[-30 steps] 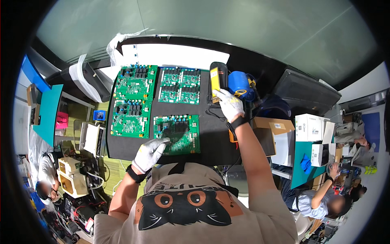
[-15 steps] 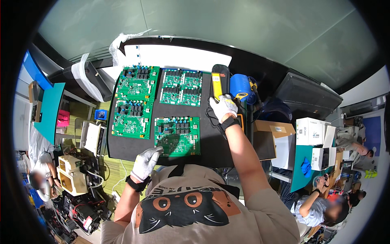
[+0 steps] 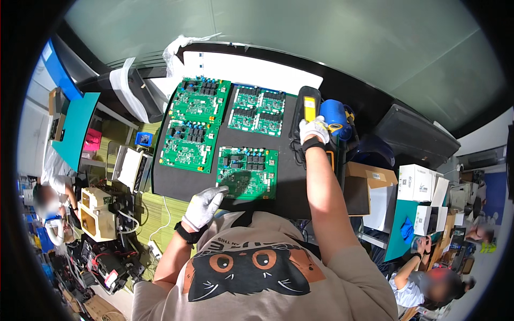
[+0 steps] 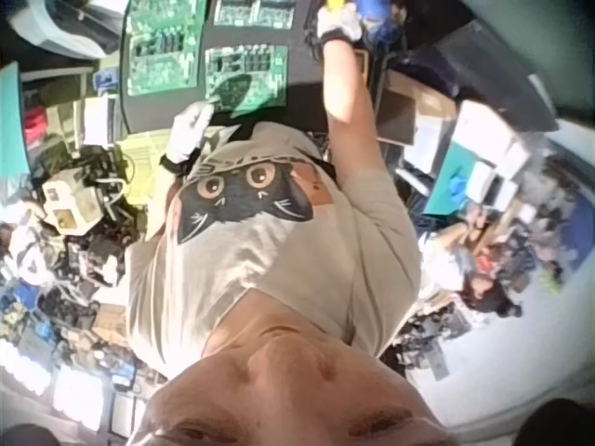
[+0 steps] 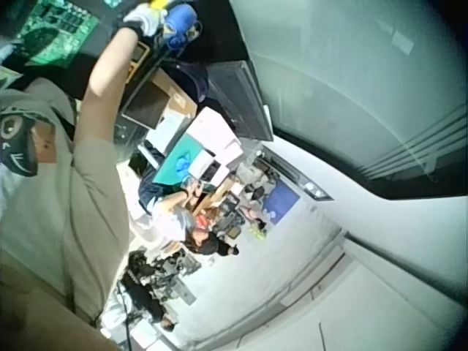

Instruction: The recorder is inspecting and testing multiple printed circuit boards on a workbench using a yellow handheld multimeter or testing device.

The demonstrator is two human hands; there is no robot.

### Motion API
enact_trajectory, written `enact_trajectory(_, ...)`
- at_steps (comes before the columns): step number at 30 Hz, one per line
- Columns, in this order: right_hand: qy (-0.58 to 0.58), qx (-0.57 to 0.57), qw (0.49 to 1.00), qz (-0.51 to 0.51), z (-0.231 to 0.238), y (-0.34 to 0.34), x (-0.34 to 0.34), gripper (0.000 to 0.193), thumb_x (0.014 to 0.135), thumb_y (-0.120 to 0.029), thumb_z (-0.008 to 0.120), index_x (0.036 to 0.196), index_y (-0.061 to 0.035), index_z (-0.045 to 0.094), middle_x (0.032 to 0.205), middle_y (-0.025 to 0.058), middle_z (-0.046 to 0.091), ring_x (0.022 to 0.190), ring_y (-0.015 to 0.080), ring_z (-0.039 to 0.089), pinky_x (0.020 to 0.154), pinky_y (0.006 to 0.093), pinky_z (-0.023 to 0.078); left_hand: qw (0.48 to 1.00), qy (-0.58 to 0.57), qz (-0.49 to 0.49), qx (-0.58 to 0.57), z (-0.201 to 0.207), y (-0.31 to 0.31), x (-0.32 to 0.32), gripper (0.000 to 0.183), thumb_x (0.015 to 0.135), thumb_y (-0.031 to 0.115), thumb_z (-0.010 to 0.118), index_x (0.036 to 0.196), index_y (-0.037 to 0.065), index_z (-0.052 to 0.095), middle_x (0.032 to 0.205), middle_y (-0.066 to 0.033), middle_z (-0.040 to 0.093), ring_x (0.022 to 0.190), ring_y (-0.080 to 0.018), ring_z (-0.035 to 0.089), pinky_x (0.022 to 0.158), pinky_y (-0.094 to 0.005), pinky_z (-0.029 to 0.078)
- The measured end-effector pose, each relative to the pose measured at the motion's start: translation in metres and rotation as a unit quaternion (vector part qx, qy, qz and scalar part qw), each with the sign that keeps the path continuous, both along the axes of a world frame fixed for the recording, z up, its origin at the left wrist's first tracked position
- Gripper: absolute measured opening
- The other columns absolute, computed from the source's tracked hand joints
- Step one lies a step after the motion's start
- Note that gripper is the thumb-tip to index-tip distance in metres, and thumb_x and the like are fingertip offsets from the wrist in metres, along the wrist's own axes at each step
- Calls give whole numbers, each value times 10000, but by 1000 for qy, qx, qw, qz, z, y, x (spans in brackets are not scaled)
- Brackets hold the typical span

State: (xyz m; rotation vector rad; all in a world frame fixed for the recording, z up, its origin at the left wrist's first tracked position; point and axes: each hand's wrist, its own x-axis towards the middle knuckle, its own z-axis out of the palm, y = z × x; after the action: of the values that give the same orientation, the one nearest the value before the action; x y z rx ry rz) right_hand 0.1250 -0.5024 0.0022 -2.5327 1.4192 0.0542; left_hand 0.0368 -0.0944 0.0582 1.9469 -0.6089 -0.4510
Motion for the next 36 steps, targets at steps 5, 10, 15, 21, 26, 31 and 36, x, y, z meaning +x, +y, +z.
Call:
enact_trajectory(5,-1,2,1000,19,7,-5,-14,629,830,-608,631,1114,-55,538,1083,195,696,994,351,698,817,454,564,1000,-7,8,8,-5,8,-4,279,989,198,563,1159,15,688,1106,-202,702,1026,-338,683,900,-378,528)
enact_trajectory(10,-62,29,995,74,45,-1,-58,599,900,-598,556,1051,-18,571,1077,243,685,1009,415,666,814,486,522,1000,-13,25,8,-9,20,-2,273,983,182,568,1160,9,683,1095,-216,693,1014,-360,676,890,-375,530)
enact_trajectory(15,-254,241,928,125,109,10,-144,333,978,-354,462,984,-37,565,819,96,590,698,260,569,661,383,465,997,-29,70,12,-19,25,2,256,960,147,598,1159,9,680,1053,-203,697,973,-338,685,861,-371,536)
enact_trajectory(21,-388,247,888,-7,234,51,-256,140,987,-229,474,930,-110,520,748,-21,456,533,46,362,488,223,288,988,-81,56,118,-39,12,22,590,831,125,755,1377,71,538,943,-95,542,757,-215,586,739,-323,526)
enact_trajectory(26,-597,271,732,185,283,79,-319,337,986,-391,608,899,-109,445,609,-3,421,416,66,335,357,198,240,970,-141,2,198,-51,-5,39,779,756,204,823,1432,70,461,1108,-165,558,976,-325,577,871,-401,507)
enact_trajectory(31,-596,567,465,328,293,74,-367,288,1016,-322,521,877,-75,469,515,40,425,339,101,385,327,270,379,967,-132,-29,216,-55,-13,46,792,762,234,821,1437,65,444,1191,-196,546,1081,-379,551,931,-422,487)
enact_trajectory(36,-469,682,298,475,299,63,-382,323,1034,-306,387,915,-40,525,608,116,500,431,198,478,414,371,457,974,-99,-32,199,-57,-7,48,756,793,242,799,1440,83,442,1157,-195,559,1044,-379,569,910,-421,498)
